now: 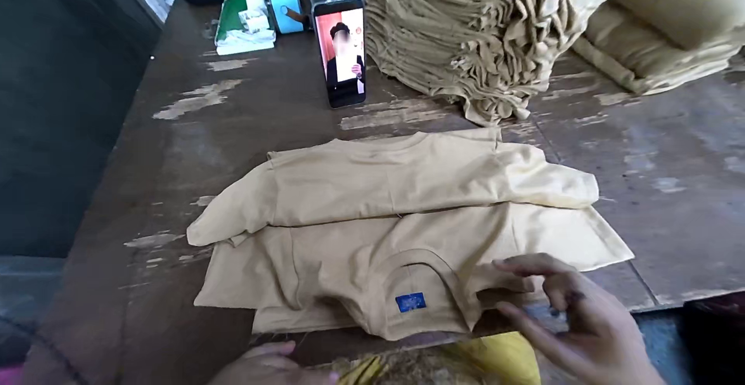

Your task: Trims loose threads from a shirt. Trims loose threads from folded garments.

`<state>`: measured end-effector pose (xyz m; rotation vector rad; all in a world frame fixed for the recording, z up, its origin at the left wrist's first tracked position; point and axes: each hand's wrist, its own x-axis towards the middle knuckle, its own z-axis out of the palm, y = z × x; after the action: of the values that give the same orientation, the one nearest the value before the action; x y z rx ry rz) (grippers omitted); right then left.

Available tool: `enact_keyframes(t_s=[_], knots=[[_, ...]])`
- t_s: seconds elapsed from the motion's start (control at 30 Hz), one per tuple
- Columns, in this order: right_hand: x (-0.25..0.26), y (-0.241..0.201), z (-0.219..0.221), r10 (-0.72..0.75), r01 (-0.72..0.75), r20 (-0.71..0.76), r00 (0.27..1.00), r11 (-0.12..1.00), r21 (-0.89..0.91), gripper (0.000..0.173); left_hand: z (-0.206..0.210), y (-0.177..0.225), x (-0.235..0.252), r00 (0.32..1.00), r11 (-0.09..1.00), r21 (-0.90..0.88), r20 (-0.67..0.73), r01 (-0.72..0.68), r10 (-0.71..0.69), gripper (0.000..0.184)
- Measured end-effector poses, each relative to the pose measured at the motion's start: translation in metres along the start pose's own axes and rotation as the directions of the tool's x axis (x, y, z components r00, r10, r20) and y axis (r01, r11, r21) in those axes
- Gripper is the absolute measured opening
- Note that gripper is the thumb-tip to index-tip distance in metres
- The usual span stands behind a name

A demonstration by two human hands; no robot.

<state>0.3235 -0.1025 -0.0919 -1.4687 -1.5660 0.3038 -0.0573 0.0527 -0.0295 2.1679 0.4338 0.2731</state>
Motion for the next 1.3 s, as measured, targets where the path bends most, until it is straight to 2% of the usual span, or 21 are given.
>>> enact_keyframes(t_s=[0.07,0.17,0.23,0.3,0.37,0.47,0.57,0.67,0.77,0.83,0.93,1.03,1.13,1.3], knots=[[-0.009,0.019,-0.013,0.076,-0.068,0.035,0.997,0.978,-0.197,0.039,-0.001,0.001,0.005,0.974,0.997,0.056,-0.222,0.049,-0.036,0.039],[-0.017,0.035,-0.003,0.1,-0.103,-0.024,0.995,0.957,-0.273,0.024,0.02,-0.007,0.038,0.873,0.891,0.373,-0.486,0.257,-0.049,0.065],[-0.014,0.034,-0.002,0.093,-0.116,-0.103,0.99,0.964,-0.24,0.02,0.037,-0.023,0.061,0.804,0.821,0.465,-0.594,0.33,0.013,0.06],[-0.001,0.03,-0.018,0.089,-0.124,-0.17,0.981,0.971,-0.206,0.023,0.034,-0.029,0.068,0.763,0.822,0.459,-0.645,0.337,0.048,0.05],[0.02,0.029,-0.041,0.058,-0.116,-0.22,0.974,0.958,-0.261,0.028,0.012,-0.023,0.071,0.767,0.82,0.488,-0.635,0.3,0.097,0.041],[0.07,0.042,-0.066,0.035,-0.121,-0.229,0.973,0.92,-0.374,0.031,-0.03,-0.015,0.094,0.766,0.733,0.597,-0.621,0.325,0.167,0.037],[0.129,0.063,-0.068,0.099,-0.165,-0.175,0.98,0.892,-0.42,0.022,-0.068,-0.022,0.132,0.805,0.664,0.599,-0.594,0.447,-0.006,0.038],[0.161,0.095,-0.049,0.239,-0.239,-0.061,0.969,0.842,-0.483,0.018,-0.087,-0.07,0.168,0.857,0.641,0.608,-0.488,0.468,-0.163,0.033],[0.162,0.131,-0.03,0.236,-0.197,0.03,0.971,0.867,-0.457,0.013,-0.085,-0.13,0.175,0.879,0.771,0.539,-0.474,0.338,-0.054,0.027],[0.158,0.139,-0.031,0.184,-0.151,0.034,0.982,0.891,-0.428,0.015,-0.087,-0.137,0.171,0.879,0.797,0.507,-0.472,0.329,-0.063,0.033],[0.154,0.141,-0.031,0.137,-0.113,0.034,0.99,0.911,-0.397,0.017,-0.087,-0.136,0.169,0.886,0.8,0.504,-0.458,0.325,-0.071,0.038],[0.156,0.138,-0.029,0.161,-0.129,0.044,0.986,0.903,-0.411,0.014,-0.082,-0.134,0.174,0.866,0.781,0.54,-0.499,0.314,-0.004,0.027],[0.155,0.132,-0.033,0.136,-0.121,0.007,0.991,0.902,-0.415,0.013,-0.079,-0.129,0.172,0.831,0.731,0.61,-0.546,0.305,0.109,0.028],[0.125,0.087,-0.066,-0.016,-0.033,-0.177,0.984,0.962,-0.271,0.023,-0.087,-0.074,0.142,0.776,0.755,0.628,-0.567,0.189,0.278,0.032]])
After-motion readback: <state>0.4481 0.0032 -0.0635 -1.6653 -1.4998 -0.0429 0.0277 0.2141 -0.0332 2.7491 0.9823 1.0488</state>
